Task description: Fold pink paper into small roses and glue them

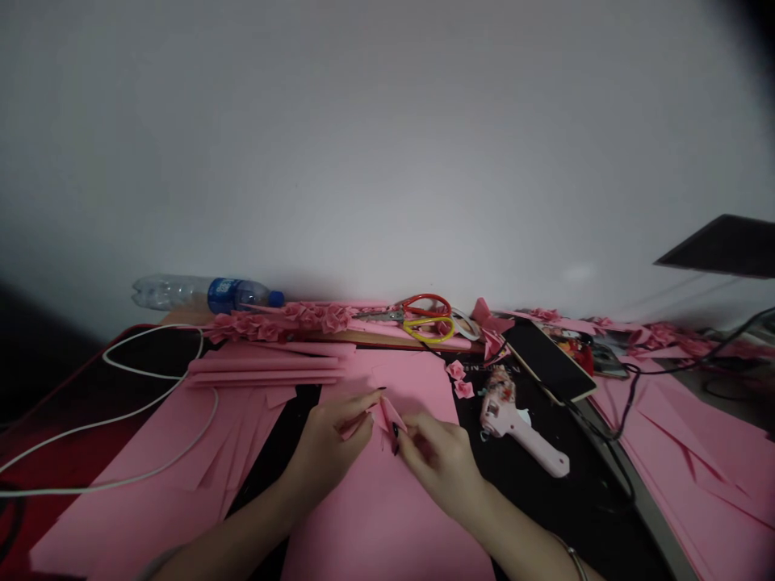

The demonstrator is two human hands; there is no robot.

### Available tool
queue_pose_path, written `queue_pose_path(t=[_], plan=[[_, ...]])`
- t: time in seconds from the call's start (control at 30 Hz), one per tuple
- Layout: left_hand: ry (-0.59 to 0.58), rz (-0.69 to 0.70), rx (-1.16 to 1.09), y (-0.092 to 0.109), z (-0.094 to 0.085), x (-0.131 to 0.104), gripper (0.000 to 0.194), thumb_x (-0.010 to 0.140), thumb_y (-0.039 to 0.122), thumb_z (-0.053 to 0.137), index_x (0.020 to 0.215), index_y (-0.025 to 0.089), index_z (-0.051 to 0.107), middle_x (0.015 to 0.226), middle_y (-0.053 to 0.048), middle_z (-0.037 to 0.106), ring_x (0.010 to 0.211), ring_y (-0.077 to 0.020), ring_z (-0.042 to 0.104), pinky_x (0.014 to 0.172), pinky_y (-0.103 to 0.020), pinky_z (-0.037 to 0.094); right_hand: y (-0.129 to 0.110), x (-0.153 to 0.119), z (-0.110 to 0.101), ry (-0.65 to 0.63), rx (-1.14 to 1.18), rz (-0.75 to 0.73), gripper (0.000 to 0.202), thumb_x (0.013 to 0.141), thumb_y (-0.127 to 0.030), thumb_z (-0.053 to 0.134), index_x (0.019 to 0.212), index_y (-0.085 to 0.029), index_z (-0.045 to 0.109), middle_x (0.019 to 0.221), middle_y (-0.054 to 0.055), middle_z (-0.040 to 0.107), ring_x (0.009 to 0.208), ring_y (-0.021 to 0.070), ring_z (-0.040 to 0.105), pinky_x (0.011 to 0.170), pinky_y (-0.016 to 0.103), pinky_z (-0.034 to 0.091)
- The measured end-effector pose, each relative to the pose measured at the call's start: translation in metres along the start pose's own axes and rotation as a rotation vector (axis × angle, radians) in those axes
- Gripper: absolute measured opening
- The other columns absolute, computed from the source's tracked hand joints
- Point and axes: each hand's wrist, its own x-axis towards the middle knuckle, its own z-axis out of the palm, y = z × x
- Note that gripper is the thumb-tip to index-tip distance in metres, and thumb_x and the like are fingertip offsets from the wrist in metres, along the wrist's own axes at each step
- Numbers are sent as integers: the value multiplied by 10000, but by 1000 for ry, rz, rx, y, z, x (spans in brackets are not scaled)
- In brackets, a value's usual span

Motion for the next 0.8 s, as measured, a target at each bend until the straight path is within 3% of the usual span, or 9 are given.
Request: queue_pose_path(t=[0.3, 0.43, 0.57, 0.7, 0.8], plan=[[35, -41, -135, 3, 0, 2, 440, 687, 28, 454, 1032, 169, 687, 1028, -68, 685, 974, -183, 633, 833, -277, 508, -7, -3, 4, -33, 78, 3, 110, 849, -135, 474, 913, -174, 555, 630, -1, 594, 497, 103, 531, 477, 204, 403], [59, -49, -106, 1, -1, 1, 433, 683, 28, 457, 1006, 194, 693, 1008, -53, 685, 948, -178, 630, 844, -288, 494, -10, -3, 6, -48, 178, 118, 74, 862, -188, 477, 856, -178, 550, 616, -2, 598, 499, 107, 544, 469, 198, 408], [38, -62, -165, 6, -2, 2, 385, 693, 49, 488, 999, 174, 686, 1007, -67, 673, 959, -185, 617, 856, -293, 483, -12, 4, 4, -48, 385, 276, 168, 882, -266, 471, 762, -171, 540, 604, 20, 629, 530, 124, 600, 505, 211, 457], [-104, -152, -402, 14, -3, 5, 360, 727, 222, 610, 1082, 162, 626, 965, -70, 668, 870, -186, 636, 769, -281, 520, -7, 10, 2, -52, 603, 397, 213, 868, -343, 504, 739, -174, 517, 583, 10, 629, 506, 129, 617, 525, 236, 492], [-172, -297, -507, 14, -4, 7, 329, 783, 418, 562, 947, 143, 636, 789, -51, 660, 692, -158, 642, 594, -241, 526, -3, 11, 2, -109, 706, 447, 236, 829, -381, 557, 722, -178, 503, 551, -14, 608, 464, 120, 602, 494, 230, 487]])
